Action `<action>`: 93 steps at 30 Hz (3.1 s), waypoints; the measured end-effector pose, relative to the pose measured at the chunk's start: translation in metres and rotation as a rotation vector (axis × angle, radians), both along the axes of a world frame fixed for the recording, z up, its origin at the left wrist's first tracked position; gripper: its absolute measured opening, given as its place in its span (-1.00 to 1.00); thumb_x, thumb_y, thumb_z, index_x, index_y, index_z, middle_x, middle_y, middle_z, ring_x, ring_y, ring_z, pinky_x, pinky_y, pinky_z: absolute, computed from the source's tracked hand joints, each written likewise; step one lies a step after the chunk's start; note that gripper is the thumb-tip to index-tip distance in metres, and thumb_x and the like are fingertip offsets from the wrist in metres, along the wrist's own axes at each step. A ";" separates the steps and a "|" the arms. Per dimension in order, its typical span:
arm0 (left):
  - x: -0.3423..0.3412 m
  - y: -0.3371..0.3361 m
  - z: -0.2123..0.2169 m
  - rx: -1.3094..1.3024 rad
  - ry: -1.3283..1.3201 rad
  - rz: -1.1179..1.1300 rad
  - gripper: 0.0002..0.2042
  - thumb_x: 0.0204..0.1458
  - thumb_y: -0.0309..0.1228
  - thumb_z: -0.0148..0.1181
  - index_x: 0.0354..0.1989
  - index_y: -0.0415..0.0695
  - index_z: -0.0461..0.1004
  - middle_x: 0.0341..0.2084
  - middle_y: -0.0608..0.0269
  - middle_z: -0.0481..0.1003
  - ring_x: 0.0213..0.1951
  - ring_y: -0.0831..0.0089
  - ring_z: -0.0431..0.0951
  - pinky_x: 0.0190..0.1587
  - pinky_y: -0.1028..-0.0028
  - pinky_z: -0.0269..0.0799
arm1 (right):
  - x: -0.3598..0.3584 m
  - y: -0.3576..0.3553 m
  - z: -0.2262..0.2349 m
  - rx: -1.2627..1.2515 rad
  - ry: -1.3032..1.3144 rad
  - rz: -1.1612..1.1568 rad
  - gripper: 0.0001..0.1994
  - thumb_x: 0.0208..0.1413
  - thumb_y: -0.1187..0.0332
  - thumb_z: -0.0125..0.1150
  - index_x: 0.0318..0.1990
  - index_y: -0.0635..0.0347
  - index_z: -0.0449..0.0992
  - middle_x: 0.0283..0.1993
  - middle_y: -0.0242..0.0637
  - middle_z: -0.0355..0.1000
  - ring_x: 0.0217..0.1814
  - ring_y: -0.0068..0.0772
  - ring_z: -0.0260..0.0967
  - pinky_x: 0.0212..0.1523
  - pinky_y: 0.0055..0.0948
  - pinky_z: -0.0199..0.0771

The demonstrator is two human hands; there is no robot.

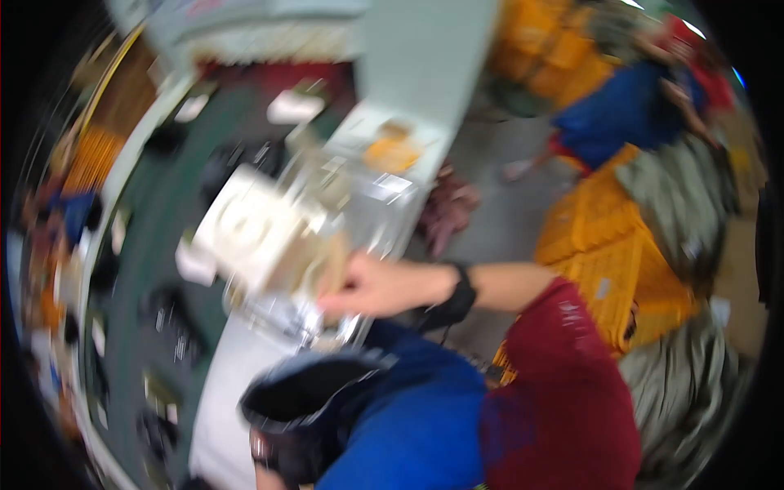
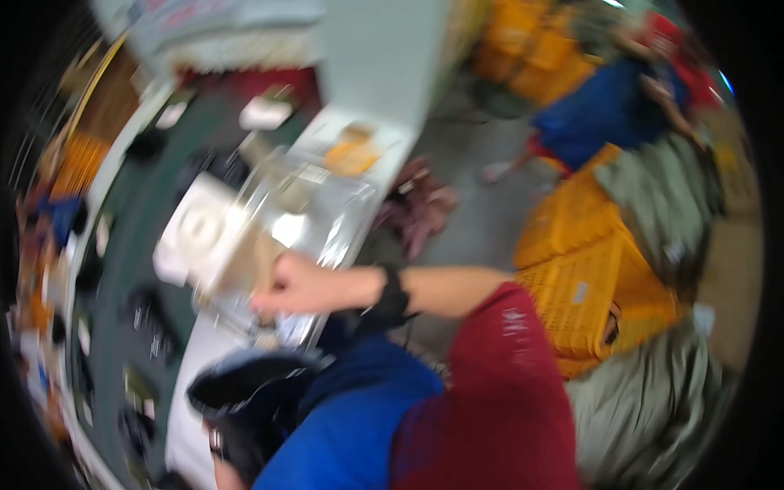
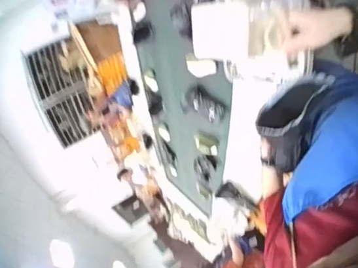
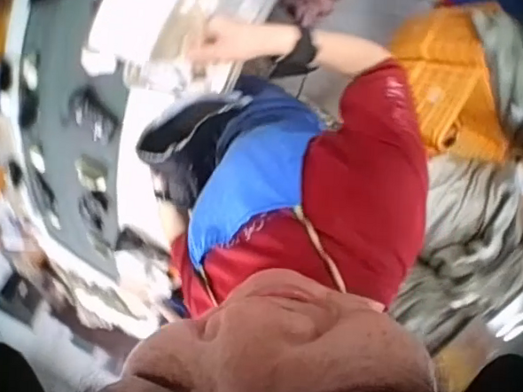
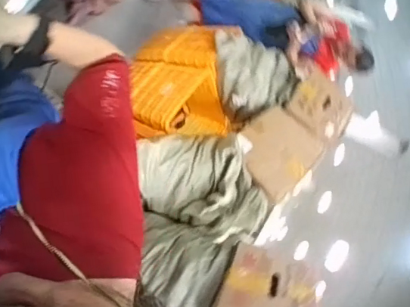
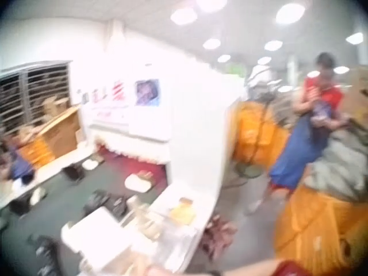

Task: Applying glue to the upper seams of a black boot component using a brush tool.

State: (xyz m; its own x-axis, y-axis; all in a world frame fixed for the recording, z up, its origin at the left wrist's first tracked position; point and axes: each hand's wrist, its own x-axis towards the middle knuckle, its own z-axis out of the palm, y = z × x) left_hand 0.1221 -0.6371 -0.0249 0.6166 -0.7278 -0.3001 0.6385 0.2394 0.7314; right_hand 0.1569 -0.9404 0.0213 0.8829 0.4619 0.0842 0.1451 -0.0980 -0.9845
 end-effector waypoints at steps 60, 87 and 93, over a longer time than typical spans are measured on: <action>-0.160 0.165 -0.042 0.505 -0.402 1.086 -0.39 -0.15 -0.53 0.21 0.13 -0.32 0.11 -0.06 0.11 0.33 -0.02 0.41 0.33 0.00 0.48 0.27 | -0.103 0.295 -0.093 0.099 -0.130 0.445 -0.59 0.05 0.37 0.04 0.05 0.33 0.21 -0.25 -0.02 0.40 -0.27 -0.25 0.40 -0.22 -0.37 0.36; -0.147 0.177 -0.126 0.953 -0.506 1.528 -0.70 -0.15 -0.65 0.00 -0.15 -0.31 0.31 -0.29 0.08 0.43 -0.27 0.35 0.41 -0.19 0.44 0.31 | -0.116 0.333 -0.129 -0.051 -0.264 0.338 -0.60 -0.03 0.42 0.03 0.02 0.24 0.24 -0.13 0.05 0.35 -0.06 0.08 0.28 -0.06 -0.22 0.29; -0.149 0.172 -0.123 1.102 -0.455 1.518 -0.72 -0.22 -0.59 0.07 -0.24 -0.25 0.34 -0.43 -0.05 0.48 -0.33 0.09 0.51 -0.29 0.35 0.37 | -0.118 0.340 -0.135 -0.165 -0.297 0.272 -0.58 -0.14 0.41 0.11 -0.05 0.29 0.29 -0.27 0.12 0.36 -0.15 0.16 0.28 -0.15 -0.12 0.29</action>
